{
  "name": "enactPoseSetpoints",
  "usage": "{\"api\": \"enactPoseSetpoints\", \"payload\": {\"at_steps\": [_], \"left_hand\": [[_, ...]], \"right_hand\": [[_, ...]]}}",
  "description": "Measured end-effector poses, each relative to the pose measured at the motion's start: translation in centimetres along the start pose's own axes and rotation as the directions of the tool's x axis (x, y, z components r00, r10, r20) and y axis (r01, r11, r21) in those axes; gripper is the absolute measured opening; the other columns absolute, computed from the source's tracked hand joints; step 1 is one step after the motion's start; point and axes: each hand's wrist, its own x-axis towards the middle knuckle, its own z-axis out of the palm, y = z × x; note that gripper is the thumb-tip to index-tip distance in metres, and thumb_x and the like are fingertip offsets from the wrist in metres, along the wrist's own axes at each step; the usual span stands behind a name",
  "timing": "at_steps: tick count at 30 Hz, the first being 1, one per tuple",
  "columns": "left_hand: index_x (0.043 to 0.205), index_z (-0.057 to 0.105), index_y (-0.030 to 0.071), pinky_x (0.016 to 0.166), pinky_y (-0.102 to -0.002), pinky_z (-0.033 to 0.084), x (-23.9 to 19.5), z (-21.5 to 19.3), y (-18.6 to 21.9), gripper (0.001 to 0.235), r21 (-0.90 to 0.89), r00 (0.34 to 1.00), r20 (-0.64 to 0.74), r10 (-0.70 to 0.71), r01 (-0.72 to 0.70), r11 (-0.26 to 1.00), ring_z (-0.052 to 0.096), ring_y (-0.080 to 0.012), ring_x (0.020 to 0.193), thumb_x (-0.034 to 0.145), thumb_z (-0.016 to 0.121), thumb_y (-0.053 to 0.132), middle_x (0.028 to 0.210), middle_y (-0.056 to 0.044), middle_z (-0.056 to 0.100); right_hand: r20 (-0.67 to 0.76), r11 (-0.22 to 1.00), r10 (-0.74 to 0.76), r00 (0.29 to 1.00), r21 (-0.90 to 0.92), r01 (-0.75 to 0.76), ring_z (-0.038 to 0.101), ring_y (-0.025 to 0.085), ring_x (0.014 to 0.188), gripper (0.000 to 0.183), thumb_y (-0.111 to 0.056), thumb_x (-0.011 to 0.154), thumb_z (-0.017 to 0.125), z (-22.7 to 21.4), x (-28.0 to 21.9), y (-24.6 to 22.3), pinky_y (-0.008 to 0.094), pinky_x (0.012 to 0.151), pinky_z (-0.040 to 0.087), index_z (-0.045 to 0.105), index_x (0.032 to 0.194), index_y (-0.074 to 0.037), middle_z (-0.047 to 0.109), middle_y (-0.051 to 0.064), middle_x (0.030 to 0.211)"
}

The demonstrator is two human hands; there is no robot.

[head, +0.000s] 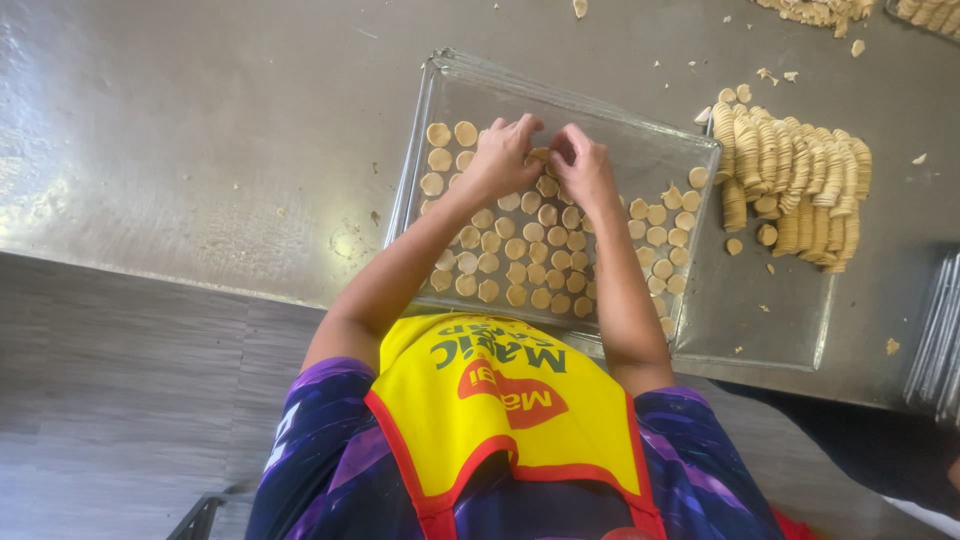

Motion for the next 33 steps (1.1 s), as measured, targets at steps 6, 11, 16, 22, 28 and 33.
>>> {"api": "enactPoseSetpoints", "payload": {"at_steps": [6,11,16,22,28,33], "left_hand": [[0.125,0.055,0.011,0.087,-0.049,0.047,-0.1,0.8,-0.1,0.058,0.1,0.996,-0.064,0.063,-0.057,0.993,0.059,-0.0345,0.104,0.073,0.081,0.006,0.104,-0.009,0.068],[0.13,0.051,0.01,0.088,-0.051,0.046,-0.1,0.5,0.6,0.069,0.092,0.996,-0.077,0.054,-0.047,0.995,0.054,-0.0369,0.109,0.068,0.081,0.006,0.115,-0.013,0.06],[0.107,0.069,0.015,0.091,-0.046,0.046,-0.1,0.3,0.3,0.034,0.201,0.996,-0.03,0.082,-0.075,0.977,0.054,-0.0321,0.109,0.076,0.075,0.003,0.115,-0.008,0.059],[0.096,0.077,0.015,0.09,-0.046,0.045,-0.4,0.5,0.6,0.023,0.227,0.992,-0.035,0.121,-0.11,0.968,0.053,-0.0313,0.106,0.076,0.072,0.005,0.109,-0.007,0.059],[0.098,0.075,0.016,0.089,-0.044,0.047,-0.3,2.7,1.5,0.016,0.174,0.981,-0.076,0.179,-0.164,0.971,0.054,-0.0302,0.105,0.083,0.076,0.012,0.108,-0.007,0.059],[0.096,0.076,0.015,0.085,-0.045,0.047,-0.5,3.8,2.1,0.018,0.189,0.98,-0.036,0.198,-0.188,0.964,0.055,-0.0318,0.1,0.079,0.081,0.019,0.104,-0.008,0.06]], "right_hand": [[-0.077,0.997,-0.049,0.996,0.053,0.053,0.074,0.02,0.085,0.016,0.002,0.089,0.071,0.7,0.0,0.8,0.034,0.076,0.057,0.064,0.104,-0.001,0.075,0.011,0.091],[-0.28,0.995,-0.004,0.96,0.098,0.033,0.074,0.017,0.087,0.014,0.003,0.095,0.068,-0.3,0.0,1.5,0.029,0.077,0.058,0.068,0.106,-0.005,0.077,0.008,0.097],[-0.3,0.956,-0.202,0.932,-0.265,0.121,0.07,0.023,0.085,0.016,0.006,0.091,0.07,-2.7,-2.4,1.8,0.032,0.076,0.057,0.073,0.103,-0.003,0.076,0.01,0.098],[-0.081,0.965,-0.114,0.99,-0.244,0.092,0.068,0.026,0.098,0.024,0.005,0.088,0.069,-3.8,-4.4,2.6,0.038,0.087,0.056,0.079,0.105,-0.01,0.076,0.01,0.105],[-0.109,0.949,-0.016,0.994,-0.314,-0.019,0.064,0.03,0.106,0.025,-0.012,0.084,0.085,-3.3,-3.7,2.7,0.043,0.094,0.052,0.075,0.106,-0.006,0.071,0.011,0.108],[-0.054,0.94,-0.018,0.998,-0.342,-0.001,0.064,0.03,0.108,0.027,-0.012,0.08,0.086,-3.4,-4.1,3.3,0.042,0.098,0.052,0.077,0.105,-0.01,0.073,0.009,0.109]]}}
